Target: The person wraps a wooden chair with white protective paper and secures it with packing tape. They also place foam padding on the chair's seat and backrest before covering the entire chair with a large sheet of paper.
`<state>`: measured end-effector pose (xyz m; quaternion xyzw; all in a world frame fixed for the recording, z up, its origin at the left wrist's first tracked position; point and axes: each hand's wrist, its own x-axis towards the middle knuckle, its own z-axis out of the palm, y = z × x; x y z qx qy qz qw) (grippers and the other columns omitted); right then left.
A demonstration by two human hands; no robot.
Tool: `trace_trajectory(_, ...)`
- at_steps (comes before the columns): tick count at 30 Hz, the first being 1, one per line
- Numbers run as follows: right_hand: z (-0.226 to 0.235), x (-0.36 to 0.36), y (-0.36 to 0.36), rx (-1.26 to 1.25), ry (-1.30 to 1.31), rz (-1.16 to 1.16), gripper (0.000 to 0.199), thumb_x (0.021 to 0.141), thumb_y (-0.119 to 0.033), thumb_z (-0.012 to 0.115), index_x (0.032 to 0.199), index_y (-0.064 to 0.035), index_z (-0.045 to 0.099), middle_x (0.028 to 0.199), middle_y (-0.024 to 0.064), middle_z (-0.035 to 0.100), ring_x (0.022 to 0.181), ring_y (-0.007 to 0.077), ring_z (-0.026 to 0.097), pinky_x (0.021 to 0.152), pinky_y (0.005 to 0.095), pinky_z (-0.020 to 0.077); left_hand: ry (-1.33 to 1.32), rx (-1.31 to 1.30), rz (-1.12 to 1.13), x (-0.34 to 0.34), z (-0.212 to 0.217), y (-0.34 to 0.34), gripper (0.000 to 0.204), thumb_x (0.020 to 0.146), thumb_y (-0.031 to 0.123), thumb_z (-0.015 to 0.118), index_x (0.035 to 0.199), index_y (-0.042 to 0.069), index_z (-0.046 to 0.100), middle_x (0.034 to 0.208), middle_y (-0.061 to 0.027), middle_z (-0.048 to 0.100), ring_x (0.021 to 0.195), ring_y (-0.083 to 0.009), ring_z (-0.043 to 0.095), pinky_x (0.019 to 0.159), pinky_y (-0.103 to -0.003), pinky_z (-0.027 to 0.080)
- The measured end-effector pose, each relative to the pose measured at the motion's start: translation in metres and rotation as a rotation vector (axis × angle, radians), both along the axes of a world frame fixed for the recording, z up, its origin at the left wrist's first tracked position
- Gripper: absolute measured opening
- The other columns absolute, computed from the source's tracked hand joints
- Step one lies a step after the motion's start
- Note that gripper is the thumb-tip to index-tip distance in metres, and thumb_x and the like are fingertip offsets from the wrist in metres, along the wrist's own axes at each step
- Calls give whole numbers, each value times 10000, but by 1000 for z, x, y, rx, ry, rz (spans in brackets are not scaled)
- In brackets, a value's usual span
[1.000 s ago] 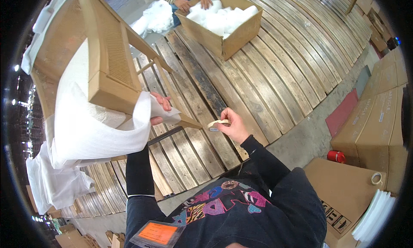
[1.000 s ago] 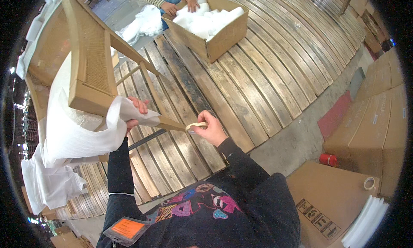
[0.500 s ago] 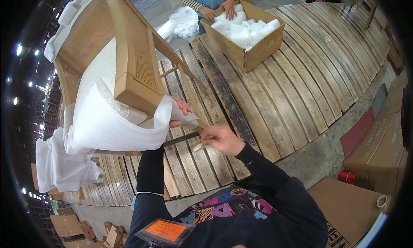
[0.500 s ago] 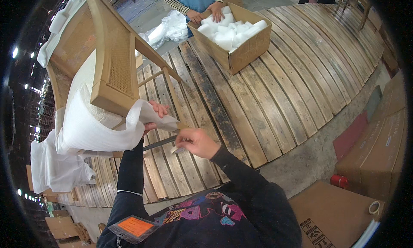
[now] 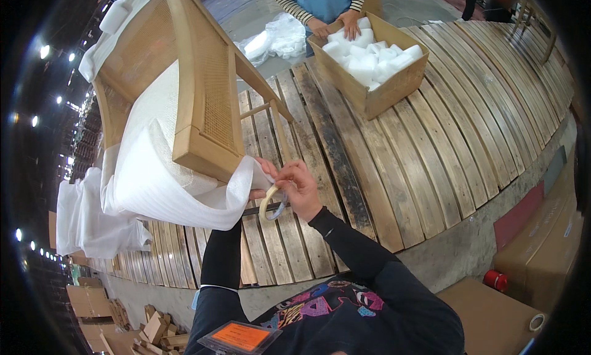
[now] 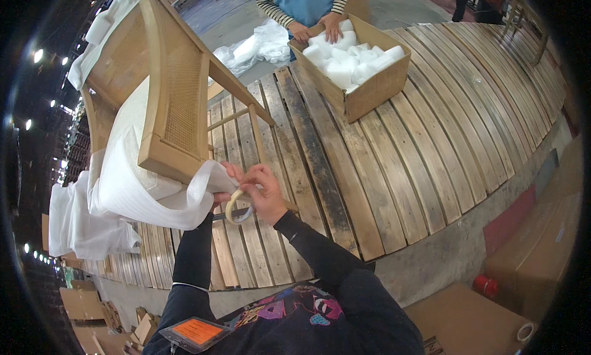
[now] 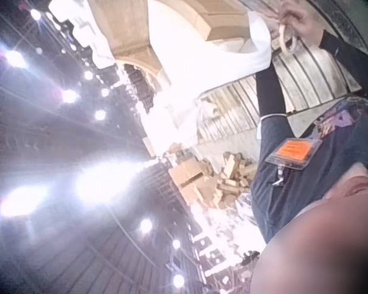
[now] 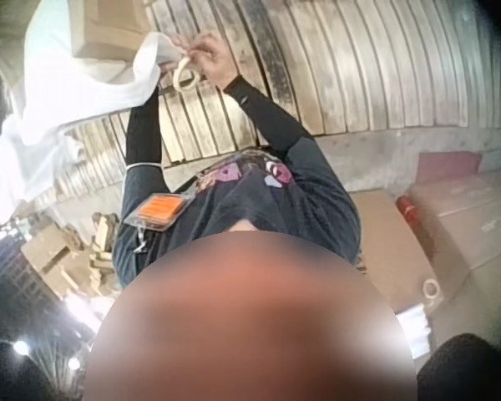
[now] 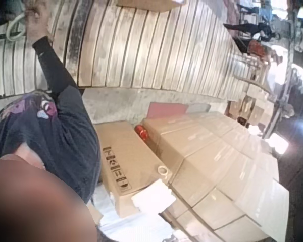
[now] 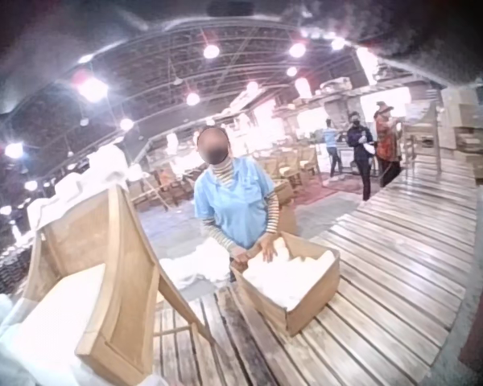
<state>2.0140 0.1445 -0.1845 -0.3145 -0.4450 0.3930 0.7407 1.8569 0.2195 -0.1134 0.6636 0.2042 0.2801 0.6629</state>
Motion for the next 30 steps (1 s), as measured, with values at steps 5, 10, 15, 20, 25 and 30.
trace_trajectory(5, -15, 13, 15, -168, 324, 401, 34, 975, -30, 603, 1005, -44, 613, 983, 14, 597, 936, 121, 588, 859, 269, 475, -23, 34, -29, -2, -8, 6, 478, 686, 101, 843, 1066, 106, 554, 1059, -84, 568, 1037, -224, 550, 931, -380, 440)
trace_trajectory(10, -19, 41, 19, -182, 462, 668, 66, 1019, -132, 574, 1045, -74, 558, 963, 43, 630, 951, 183, 629, 879, 324, 500, -127, 63, -135, -3, -23, 17, 485, 711, 115, 834, 1087, 104, 528, 1029, -78, 563, 1001, -229, 553, 952, -405, 439)
trace_trajectory(15, -7, 47, 18, -467, 670, 845, 114, 1031, -144, 547, 1131, -100, 514, 938, 75, 634, 850, 184, 651, 788, 331, 546, -87, 109, -184, -2, -17, 21, 489, 749, 93, 814, 1131, 88, 508, 999, -67, 589, 1016, -235, 575, 978, -419, 439)
trace_trajectory(20, 1, 51, 28, -654, 724, 976, 160, 1027, -165, 557, 1165, -131, 483, 913, 81, 627, 794, 180, 644, 703, 342, 550, 107, -160, -144, -9, 4, 14, 477, 749, 141, 824, 1140, 66, 562, 1070, -77, 614, 1129, -245, 578, 1040, -438, 419)
trace_trajectory(25, 2, 57, 35, -714, 716, 1098, 97, 1022, -164, 569, 1064, -110, 500, 937, 91, 615, 745, 184, 615, 634, 342, 521, 169, -168, -137, -11, 6, 14, 543, 750, 193, 831, 1215, 42, 592, 1190, -102, 620, 1226, -262, 549, 1074, -436, 399)
trace_trajectory(30, 8, 67, 48, -755, 596, 1071, 177, 999, -171, 620, 1060, -80, 481, 990, 106, 601, 729, 181, 601, 611, 329, 511, 154, -78, -100, -10, 3, 10, 565, 752, 206, 830, 1235, 42, 589, 1219, -105, 610, 1244, -264, 536, 1082, -436, 393)
